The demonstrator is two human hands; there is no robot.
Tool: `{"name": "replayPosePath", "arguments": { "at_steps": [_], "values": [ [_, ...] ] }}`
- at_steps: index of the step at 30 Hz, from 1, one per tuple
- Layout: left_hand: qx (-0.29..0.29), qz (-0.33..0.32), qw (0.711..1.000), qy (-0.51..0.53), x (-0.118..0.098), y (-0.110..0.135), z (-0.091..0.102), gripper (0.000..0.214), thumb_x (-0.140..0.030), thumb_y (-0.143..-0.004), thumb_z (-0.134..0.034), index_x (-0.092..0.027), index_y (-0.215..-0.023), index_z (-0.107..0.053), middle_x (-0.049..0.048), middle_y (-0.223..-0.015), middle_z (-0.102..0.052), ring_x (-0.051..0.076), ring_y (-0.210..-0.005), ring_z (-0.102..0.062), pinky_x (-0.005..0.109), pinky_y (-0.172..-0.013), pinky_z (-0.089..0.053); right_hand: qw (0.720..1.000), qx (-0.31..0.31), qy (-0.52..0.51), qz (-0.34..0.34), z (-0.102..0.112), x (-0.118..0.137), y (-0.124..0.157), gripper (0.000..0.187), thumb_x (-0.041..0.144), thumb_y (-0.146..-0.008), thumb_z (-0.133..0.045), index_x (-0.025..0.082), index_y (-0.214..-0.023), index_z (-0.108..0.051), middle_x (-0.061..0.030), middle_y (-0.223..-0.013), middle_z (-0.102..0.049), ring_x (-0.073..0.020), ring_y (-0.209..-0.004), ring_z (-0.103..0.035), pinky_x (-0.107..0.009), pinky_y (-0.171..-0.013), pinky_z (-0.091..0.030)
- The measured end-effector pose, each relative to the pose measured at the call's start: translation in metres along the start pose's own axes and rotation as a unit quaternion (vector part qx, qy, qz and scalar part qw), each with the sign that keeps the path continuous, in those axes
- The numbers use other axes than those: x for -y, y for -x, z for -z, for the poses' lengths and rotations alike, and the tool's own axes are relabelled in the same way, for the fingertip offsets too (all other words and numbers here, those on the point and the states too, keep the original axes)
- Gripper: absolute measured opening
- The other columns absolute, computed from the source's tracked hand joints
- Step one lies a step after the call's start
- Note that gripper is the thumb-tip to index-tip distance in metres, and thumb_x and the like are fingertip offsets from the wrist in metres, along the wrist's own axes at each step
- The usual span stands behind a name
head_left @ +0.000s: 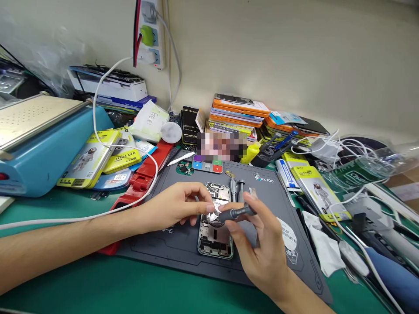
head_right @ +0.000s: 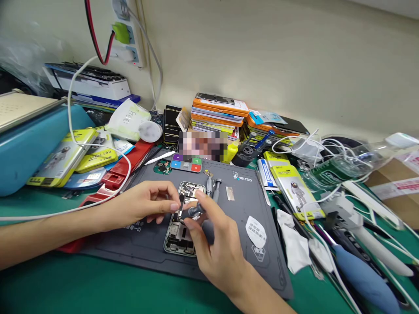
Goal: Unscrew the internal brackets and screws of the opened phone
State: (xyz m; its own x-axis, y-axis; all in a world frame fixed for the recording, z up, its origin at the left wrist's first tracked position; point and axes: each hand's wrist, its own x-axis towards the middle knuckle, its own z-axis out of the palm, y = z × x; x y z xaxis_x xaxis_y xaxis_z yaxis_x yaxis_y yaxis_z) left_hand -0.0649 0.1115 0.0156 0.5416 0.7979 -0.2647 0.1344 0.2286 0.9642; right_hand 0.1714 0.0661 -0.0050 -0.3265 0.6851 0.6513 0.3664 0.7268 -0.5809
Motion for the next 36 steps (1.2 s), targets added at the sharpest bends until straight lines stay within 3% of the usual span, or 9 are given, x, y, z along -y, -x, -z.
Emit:
{"name": "replayPosePath", "arguments": {
  "at_steps": [3, 7, 13, 21, 29, 36],
  "values": [
    [0.011, -0.002, 1.000, -0.002, 0.000, 0.001, 0.001, 0.026, -0.044, -0.096, -0.077, -0.019, -0.099, -0.073, -0.0019, -0.087, -0.073, 0.009, -0.063, -0.065, 0.019, -0.052, -0.044, 0.993, -0.040, -0.069, -0.089, -0.001, 0.005, -0.002, 0.069, 0.007, -0.105, -0.060, 0.038, -0.163, -0.038, -0.0090, -0.126, -0.075, -0.0237, -0.106, -0.080, -0.038, -0.077, -0.070],
    [0.016, -0.010, 1.000, -0.018, -0.001, 0.002, 0.000, 0.027, -0.044, -0.101, -0.070, -0.018, -0.099, -0.075, 0.0013, -0.097, -0.078, 0.009, -0.066, -0.065, 0.019, -0.053, -0.044, 0.967, -0.087, -0.164, -0.172, -0.002, 0.012, -0.010, 0.056, 0.017, -0.109, -0.061, 0.039, -0.157, -0.043, -0.0056, -0.114, -0.078, -0.0193, -0.087, -0.079, -0.031, -0.064, -0.069],
    [0.025, -0.002, 0.999, -0.039, 0.000, 0.001, -0.002, 0.033, -0.048, -0.108, -0.056, -0.019, -0.097, -0.065, 0.0007, -0.091, -0.076, 0.009, -0.065, -0.063, 0.019, -0.053, -0.042, 0.942, -0.090, -0.217, -0.240, -0.003, 0.013, -0.016, 0.048, 0.026, -0.109, -0.062, 0.037, -0.153, -0.044, -0.0035, -0.108, -0.078, -0.0142, -0.066, -0.074, -0.031, -0.060, -0.069],
    [0.022, 0.002, 0.996, -0.082, 0.006, 0.003, 0.000, 0.046, -0.053, -0.112, -0.045, -0.020, -0.080, -0.053, -0.0038, -0.070, -0.061, 0.012, -0.061, -0.055, 0.024, -0.058, -0.040, 0.933, -0.081, -0.235, -0.260, -0.002, 0.011, -0.018, 0.048, 0.027, -0.109, -0.061, 0.036, -0.152, -0.042, -0.0026, -0.108, -0.079, -0.0140, -0.064, -0.074, -0.030, -0.060, -0.069],
    [0.028, -0.012, 0.993, -0.113, 0.002, 0.006, 0.000, 0.043, -0.040, -0.111, -0.045, -0.020, -0.074, -0.050, -0.0052, -0.066, -0.057, 0.012, -0.063, -0.051, 0.025, -0.063, -0.038, 0.934, -0.082, -0.235, -0.256, -0.003, 0.010, -0.017, 0.047, 0.026, -0.109, -0.060, 0.037, -0.153, -0.043, -0.0034, -0.107, -0.079, -0.0147, -0.065, -0.075, -0.029, -0.059, -0.068],
    [0.033, -0.007, 0.990, -0.139, -0.001, 0.006, 0.000, 0.048, -0.048, -0.112, -0.043, -0.021, -0.073, -0.050, -0.0047, -0.066, -0.057, 0.013, -0.061, -0.047, 0.026, -0.062, -0.037, 0.936, -0.072, -0.229, -0.259, -0.003, 0.010, -0.017, 0.049, 0.028, -0.110, -0.059, 0.036, -0.155, -0.041, -0.0040, -0.106, -0.079, -0.0158, -0.067, -0.075, -0.031, -0.058, -0.068]
  ]
}}
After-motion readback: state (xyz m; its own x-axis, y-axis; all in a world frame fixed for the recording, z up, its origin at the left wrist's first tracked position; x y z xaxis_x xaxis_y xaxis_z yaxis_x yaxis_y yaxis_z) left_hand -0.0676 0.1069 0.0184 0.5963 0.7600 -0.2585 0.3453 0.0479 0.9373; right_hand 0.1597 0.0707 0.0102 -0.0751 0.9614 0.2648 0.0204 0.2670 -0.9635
